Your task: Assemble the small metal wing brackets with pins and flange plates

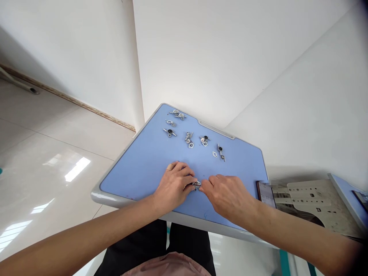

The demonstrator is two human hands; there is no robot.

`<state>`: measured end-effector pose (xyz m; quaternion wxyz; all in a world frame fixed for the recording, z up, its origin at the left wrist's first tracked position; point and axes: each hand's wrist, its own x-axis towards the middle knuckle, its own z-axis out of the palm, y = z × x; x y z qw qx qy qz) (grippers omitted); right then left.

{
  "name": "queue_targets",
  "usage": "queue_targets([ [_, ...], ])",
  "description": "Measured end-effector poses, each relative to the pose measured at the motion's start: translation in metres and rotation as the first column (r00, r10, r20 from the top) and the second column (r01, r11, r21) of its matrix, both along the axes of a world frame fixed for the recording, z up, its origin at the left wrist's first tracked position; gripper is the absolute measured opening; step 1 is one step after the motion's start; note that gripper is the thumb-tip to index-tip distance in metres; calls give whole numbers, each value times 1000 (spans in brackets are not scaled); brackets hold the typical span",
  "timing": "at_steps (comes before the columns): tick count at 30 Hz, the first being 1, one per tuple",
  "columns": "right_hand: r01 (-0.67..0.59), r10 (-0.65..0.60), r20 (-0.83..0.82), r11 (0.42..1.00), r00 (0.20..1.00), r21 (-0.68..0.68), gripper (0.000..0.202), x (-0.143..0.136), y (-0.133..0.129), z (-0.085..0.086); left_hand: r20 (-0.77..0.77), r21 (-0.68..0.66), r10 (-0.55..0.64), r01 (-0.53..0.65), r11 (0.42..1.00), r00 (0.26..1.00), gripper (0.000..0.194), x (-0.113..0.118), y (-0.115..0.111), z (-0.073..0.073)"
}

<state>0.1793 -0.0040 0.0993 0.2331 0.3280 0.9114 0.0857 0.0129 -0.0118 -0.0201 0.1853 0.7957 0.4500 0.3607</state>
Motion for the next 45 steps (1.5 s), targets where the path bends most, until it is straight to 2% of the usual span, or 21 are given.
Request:
queue_targets([
  [4, 52, -50, 56, 998, 997, -40, 14, -17, 2, 17, -14, -14, -5, 5, 1000, 1000, 10, 0, 0, 3],
  [7, -31, 37, 72, 996, 997, -89, 18, -20, 3, 24, -15, -4, 3, -3, 1000, 1000, 12, 1, 0, 4],
  [9, -67, 80, 113, 991, 990, -116, 22, -18, 4, 23, -16, 5, 3, -3, 1000, 1000, 15, 1, 0, 4],
  [12, -27, 41, 156, 996, 987, -90, 5, -15, 10, 18, -27, 2, -2, 2, 1000, 1000, 15, 1, 0, 3],
  [15, -5, 9, 175, 1000, 985, -24, 14, -14, 16, 15, -31, -4, -3, 3, 1000, 1000, 12, 1, -1, 3],
  [19, -104, 98, 141, 994, 985, 31, 18, -12, 17, 18, -42, -10, -6, 5, 1000, 999, 9, 1, -1, 5],
  [23, -166, 161, 144, 986, 976, 19, 9, -13, 12, 23, -58, -9, -3, 2, 1000, 998, 9, 0, -1, 5],
  [26, -129, 129, 165, 992, 978, -12, 7, -15, 11, 23, -52, -8, -3, 2, 1000, 999, 9, 0, -1, 4],
  [30, -42, 42, 169, 999, 985, -7, 35, -19, 13, 22, -32, 1, 4, -3, 1000, 999, 9, 0, -1, 3],
  [32, -45, 46, 160, 999, 986, -11, 29, -19, 12, 21, -29, 2, 0, 0, 1000, 1000, 8, 0, -1, 3],
  [35, -80, 84, 169, 996, 982, -32, 5, -16, 10, 22, -47, 0, -4, 4, 1000, 999, 7, 0, -1, 3],
  [40, -109, 133, 211, 987, 968, -121, 14, -15, 8, 26, -67, 14, 6, -5, 1000, 998, 9, 0, -1, 3],
  [45, -3, 56, 303, 985, 951, -171, 18, -23, 12, 26, -71, 18, 3, -2, 1000, 997, 5, -1, -1, 3],
])
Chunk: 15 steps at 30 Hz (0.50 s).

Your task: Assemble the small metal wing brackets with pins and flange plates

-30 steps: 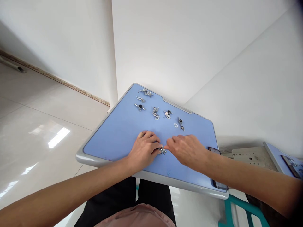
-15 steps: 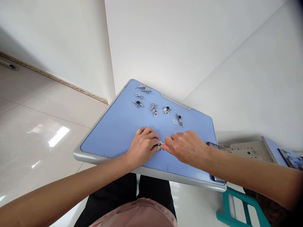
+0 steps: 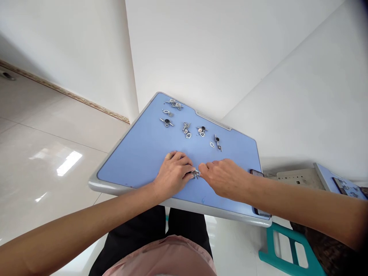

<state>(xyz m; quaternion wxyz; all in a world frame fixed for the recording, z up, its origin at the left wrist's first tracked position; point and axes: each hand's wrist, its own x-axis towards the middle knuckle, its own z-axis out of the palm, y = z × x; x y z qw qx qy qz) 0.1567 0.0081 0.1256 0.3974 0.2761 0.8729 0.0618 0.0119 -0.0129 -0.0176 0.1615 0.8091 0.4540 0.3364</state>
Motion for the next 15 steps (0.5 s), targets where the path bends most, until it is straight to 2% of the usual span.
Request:
queue_targets([
  [3, 68, -69, 32, 997, 997, 20, 16, -5, 2, 0, 6, -2, 0, 0, 1000, 1000, 6, 0, 0, 0],
  [6, 66, -66, 4, 998, 998, 12, 13, -7, -1, 1, 10, -8, -2, 2, 1000, 1000, 5, 0, 0, 0],
  [9, 42, -43, -29, 999, 999, -20, 19, -5, -4, 1, 5, -12, 2, -2, 1000, 1000, 4, 1, 0, 0],
  [13, 38, -35, 35, 995, 999, -89, 33, -2, -4, -2, 8, -7, 7, -7, 1000, 1000, 6, 2, 0, 0],
  [15, 73, -69, 37, 992, 997, -100, 31, -3, -2, -5, 9, -3, 1, -1, 1000, 1000, 7, 1, 0, 0],
])
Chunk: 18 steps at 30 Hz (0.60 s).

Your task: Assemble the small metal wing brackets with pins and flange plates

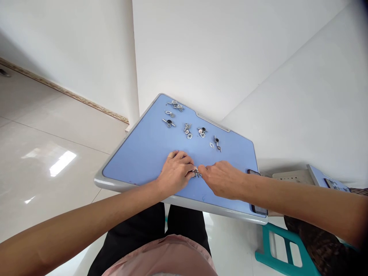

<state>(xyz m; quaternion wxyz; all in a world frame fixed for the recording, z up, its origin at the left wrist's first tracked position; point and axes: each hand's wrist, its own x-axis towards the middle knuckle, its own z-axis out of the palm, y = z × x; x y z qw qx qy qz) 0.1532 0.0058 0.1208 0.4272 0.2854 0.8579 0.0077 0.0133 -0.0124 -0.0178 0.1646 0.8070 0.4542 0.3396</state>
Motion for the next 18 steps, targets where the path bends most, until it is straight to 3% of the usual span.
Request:
queue_targets([
  [5, 293, -289, -89, 956, 953, 31, 21, -15, 6, 0, -1, -16, 2, -2, 1000, 1000, 8, 0, 0, 1],
  [9, 589, -589, -106, 807, 801, -32, 19, -28, 12, 6, -3, -28, 8, -9, 1000, 1000, 8, 3, 0, 1],
  [11, 649, -650, -93, 759, 754, -40, 19, -29, 15, 8, -2, -40, 8, -8, 999, 1000, 10, 4, -1, 2],
  [18, 699, -698, -149, 713, 700, -58, 25, -13, 20, 8, -11, -113, -56, 54, 992, 998, 25, 4, 0, 8],
])
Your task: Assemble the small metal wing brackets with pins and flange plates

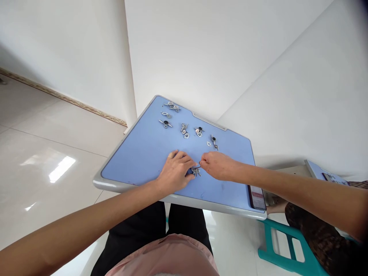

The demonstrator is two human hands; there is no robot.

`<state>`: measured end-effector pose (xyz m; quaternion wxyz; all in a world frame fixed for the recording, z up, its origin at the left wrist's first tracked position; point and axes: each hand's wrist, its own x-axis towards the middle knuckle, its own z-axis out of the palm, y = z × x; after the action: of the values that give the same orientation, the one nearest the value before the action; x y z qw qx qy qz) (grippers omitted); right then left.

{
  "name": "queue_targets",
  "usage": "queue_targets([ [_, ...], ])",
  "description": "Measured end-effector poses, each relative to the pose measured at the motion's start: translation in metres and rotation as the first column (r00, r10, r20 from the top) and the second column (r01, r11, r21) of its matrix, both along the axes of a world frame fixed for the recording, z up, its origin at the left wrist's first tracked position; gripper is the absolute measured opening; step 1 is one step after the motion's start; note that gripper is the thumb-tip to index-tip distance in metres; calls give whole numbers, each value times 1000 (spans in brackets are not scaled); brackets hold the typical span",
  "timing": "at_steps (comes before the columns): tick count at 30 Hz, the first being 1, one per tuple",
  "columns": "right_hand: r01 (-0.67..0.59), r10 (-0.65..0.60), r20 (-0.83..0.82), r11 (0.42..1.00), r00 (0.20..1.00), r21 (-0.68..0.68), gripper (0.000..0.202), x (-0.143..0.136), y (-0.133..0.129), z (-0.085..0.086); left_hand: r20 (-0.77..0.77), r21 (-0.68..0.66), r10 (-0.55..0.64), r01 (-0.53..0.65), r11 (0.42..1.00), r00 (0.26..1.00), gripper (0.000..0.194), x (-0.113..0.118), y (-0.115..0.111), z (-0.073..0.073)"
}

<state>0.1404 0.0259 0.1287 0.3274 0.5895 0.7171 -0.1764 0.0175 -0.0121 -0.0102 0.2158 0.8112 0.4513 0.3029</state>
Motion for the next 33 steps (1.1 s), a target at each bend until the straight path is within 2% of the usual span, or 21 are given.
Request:
queue_targets([
  [5, 57, -57, -61, 998, 996, -4, 20, 13, 1, -2, -18, -4, -85, 85, 996, 996, 20, 3, 7, 3],
  [10, 62, -53, -139, 996, 989, 63, 17, 23, -4, -4, -37, 28, -63, 65, 998, 997, 12, 8, 6, 0],
  [14, -21, 40, -213, 996, 976, 90, 12, 30, -11, -4, -34, 55, -20, 22, 998, 999, 14, 15, 4, -1],
  [17, -169, 209, -278, 972, 937, 161, 13, 39, -15, -5, -37, 52, 4, -3, 999, 999, 13, 19, 4, -2],
  [20, -387, 441, -195, 884, 876, 261, 16, 51, -18, -8, -28, 53, 17, -16, 998, 999, 12, 21, 4, -3],
  [22, -562, 600, -63, 777, 798, 285, 22, 58, -19, -12, -18, 53, 23, -22, 998, 1000, 12, 21, 4, -5],
  [24, -711, 731, 45, 645, 681, 281, 24, 63, -20, -15, -13, 51, 28, -27, 998, 1000, 13, 21, 4, -5],
  [26, -801, 811, 110, 531, 575, 276, 21, 65, -21, -16, -12, 49, 30, -29, 998, 999, 12, 21, 3, -5],
  [28, -850, 857, 143, 445, 496, 280, 23, 64, -23, -14, -5, 44, 30, -30, 999, 1000, 12, 21, 3, -5],
  [30, -879, 884, 156, 389, 440, 276, 25, 62, -25, -11, 4, 40, 29, -29, 999, 1000, 13, 21, 3, -4],
  [31, -887, 890, 157, 379, 427, 264, 24, 59, -26, -9, 7, 39, 28, -28, 999, 1000, 13, 21, 3, -4],
  [33, -881, 876, 160, 419, 456, 221, 23, 54, -27, -8, 13, 38, 26, -27, 999, 1000, 13, 21, 3, -5],
])
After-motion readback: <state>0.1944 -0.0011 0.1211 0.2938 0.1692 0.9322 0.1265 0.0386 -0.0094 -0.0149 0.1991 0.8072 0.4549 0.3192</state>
